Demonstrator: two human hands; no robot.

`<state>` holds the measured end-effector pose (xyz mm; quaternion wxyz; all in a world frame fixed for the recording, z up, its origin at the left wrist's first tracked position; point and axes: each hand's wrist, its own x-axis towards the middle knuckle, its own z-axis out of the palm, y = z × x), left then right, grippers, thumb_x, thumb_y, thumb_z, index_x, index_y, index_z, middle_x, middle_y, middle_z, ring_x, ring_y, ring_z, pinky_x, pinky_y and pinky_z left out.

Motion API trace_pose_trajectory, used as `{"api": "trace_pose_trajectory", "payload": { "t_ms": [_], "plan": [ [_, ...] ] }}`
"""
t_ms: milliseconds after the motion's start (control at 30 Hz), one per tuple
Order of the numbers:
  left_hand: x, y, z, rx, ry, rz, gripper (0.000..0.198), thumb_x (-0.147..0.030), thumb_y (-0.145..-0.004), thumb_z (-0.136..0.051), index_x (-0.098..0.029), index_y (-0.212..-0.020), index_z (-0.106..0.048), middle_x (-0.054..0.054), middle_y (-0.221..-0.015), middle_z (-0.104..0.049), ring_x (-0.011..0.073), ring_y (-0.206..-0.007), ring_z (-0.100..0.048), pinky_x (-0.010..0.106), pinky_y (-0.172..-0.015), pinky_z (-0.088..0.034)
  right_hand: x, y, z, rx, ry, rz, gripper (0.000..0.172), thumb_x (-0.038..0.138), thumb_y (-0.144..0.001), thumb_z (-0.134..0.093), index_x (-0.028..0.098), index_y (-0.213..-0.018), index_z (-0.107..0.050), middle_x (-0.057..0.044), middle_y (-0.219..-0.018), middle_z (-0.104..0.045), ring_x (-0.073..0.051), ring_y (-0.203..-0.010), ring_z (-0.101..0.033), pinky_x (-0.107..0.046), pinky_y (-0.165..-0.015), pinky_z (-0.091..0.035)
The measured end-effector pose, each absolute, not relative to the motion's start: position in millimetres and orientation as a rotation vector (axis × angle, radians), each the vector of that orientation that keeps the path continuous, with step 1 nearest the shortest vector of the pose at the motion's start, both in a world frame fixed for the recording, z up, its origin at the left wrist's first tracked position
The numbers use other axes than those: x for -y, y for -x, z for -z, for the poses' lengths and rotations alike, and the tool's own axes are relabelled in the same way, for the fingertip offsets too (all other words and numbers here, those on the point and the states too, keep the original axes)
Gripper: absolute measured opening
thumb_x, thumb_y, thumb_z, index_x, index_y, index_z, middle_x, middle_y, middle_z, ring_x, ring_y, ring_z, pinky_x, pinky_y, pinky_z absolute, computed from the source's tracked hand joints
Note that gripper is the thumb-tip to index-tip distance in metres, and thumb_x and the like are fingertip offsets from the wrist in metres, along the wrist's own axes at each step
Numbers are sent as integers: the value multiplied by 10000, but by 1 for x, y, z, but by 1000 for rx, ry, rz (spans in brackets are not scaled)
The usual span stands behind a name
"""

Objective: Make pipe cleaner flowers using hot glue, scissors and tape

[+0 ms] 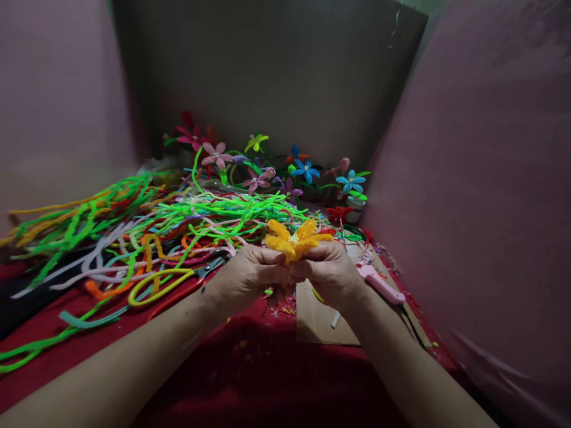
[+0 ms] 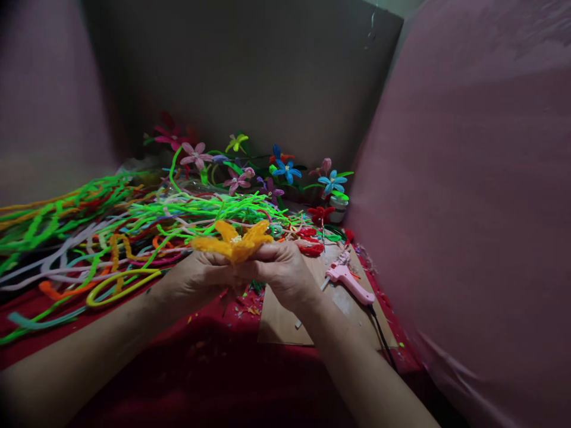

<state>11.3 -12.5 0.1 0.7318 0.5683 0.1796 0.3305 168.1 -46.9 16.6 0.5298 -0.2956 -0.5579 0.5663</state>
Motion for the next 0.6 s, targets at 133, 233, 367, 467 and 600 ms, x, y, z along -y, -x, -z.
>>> {"api": "trace_pose_trajectory", "payload": {
  "t_ms": [133, 233, 367, 467, 600],
  "plan": [
    [11, -12, 1, -369, -1194, -683, 110, -217, -687, -693, -137, -613, -698, 28, -546, -631, 88, -414, -520, 193, -397, -412, 52, -162, -12, 1284, 716, -1278, 133, 343, -654, -770, 232, -724, -749, 14, -582, -624, -116, -491, -533, -268, -480, -481],
    [11, -11, 0, -409, -1199, -677, 142, -256, -685, -695, -134, -613, -698, 38, -556, -634, 101, -407, -520, 203, -374, -408, 56, -157, -13, 1264, 706, -1221, 130, 365, -667, -759, 243, -711, -746, 19, -561, -604, -106, -455, -514, -253, -442, -458],
    [14, -11, -9, -490, -1384, -783, 106, -245, -706, -684, -144, -698, -717, 40, -634, -657, 129, -537, -569, 236, -523, -474, 55, -152, -16, 1213, 711, -1085, 76, 320, -664, -765, 249, -658, -741, 27, -586, -582, -96, -476, -509, -254, -482, -463],
    [22, -13, -17, -600, -1602, -947, 61, -193, -708, -676, -169, -753, -709, 31, -753, -674, 159, -727, -593, 251, -696, -474, 50, -151, -14, 1167, 724, -936, 43, 237, -647, -776, 263, -664, -747, 23, -674, -634, -117, -641, -565, -274, -659, -490],
    [29, -18, -15, -712, -1864, -1176, 83, -218, -767, -623, -186, -708, -674, 19, -717, -637, 164, -707, -570, 252, -682, -442, 47, -150, -10, 1126, 683, -896, 111, 186, -658, -757, 280, -718, -752, 30, -723, -679, -127, -709, -576, -286, -724, -484]
  ]
}}
